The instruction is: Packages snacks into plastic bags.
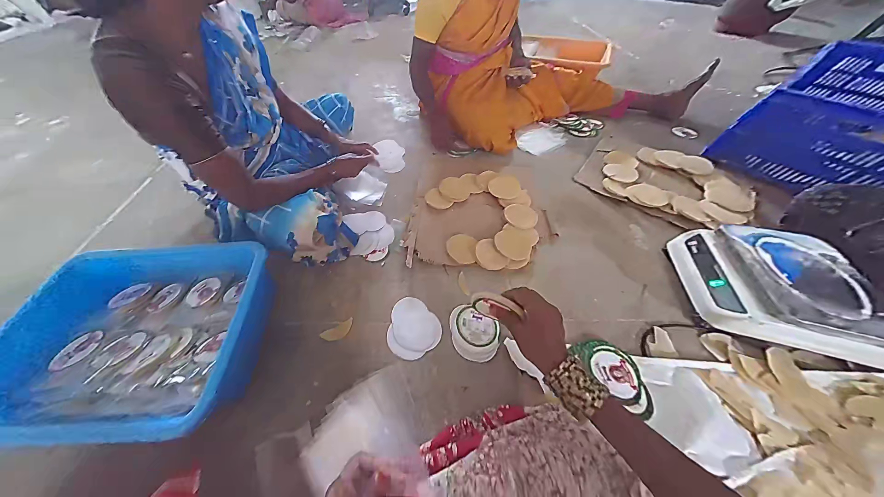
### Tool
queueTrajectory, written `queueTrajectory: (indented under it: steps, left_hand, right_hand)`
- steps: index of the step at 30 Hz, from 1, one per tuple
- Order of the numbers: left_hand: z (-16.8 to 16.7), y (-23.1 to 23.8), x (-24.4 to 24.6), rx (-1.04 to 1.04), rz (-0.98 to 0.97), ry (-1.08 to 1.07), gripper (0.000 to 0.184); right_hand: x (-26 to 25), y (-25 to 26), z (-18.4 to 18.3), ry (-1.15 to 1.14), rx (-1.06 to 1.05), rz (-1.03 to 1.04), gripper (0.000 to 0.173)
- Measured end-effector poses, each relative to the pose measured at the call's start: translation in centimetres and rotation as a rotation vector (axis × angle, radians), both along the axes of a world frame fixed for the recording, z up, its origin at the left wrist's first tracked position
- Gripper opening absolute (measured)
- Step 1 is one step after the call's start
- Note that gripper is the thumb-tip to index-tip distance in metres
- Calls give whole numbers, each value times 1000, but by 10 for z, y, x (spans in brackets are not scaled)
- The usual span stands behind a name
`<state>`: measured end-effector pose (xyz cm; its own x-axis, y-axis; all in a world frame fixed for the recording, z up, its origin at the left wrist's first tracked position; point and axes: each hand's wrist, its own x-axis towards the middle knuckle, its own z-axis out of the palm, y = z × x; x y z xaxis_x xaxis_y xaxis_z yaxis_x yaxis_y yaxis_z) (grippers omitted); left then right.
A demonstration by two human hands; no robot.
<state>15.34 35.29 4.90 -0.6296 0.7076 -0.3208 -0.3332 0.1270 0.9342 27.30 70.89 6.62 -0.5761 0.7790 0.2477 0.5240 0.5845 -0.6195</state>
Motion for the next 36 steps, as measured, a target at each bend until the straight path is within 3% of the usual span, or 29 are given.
queueTrajectory:
  steps: [2, 6, 9, 13, 15, 16, 19, 21, 26, 31, 33, 36]
  left_hand:
    - [1, 0, 7, 28, -14, 20, 16]
    - [-2, 11, 14, 170, 53, -172, 21]
    - [5, 8, 19, 232, 166, -299, 29]
    - [11, 2, 23, 293, 429, -500, 39]
    - [16, 0, 24, 300, 465, -584, 47]
    - [17, -1, 25, 311, 454, -581, 44]
    - [21, -1, 23, 256, 353, -423, 23]
    - [24, -2, 24, 203, 319, -339, 21]
    - [20, -8, 21, 196, 338, -286, 22]
    - [26, -3, 26, 203, 371, -329, 19]
    - [26, 1, 29, 176, 328, -308, 19]
    - [21, 0, 33, 147, 280, -276, 20]
  right_hand:
    - [1, -50, 2, 141, 239, 154, 22]
    - [-8, -142, 8, 316, 602, 528, 21]
    - [-12, -191, -3, 333, 652, 721, 18]
    - [-11, -215, -6, 210, 701, 735, 15]
    - [-8, -221, -4, 167, 712, 728, 12]
    - [-7, -223, -3, 152, 709, 737, 18]
    - [2, -226, 10, 109, 593, 779, 56]
    - [19, -226, 22, 97, 458, 716, 62]
    - [112, -196, 53, -108, 135, 201, 36]
    - [220, -192, 48, -430, -345, -212, 67]
    - [241, -202, 36, -411, -438, -251, 60]
    - [231, -214, 35, -118, -386, -261, 33]
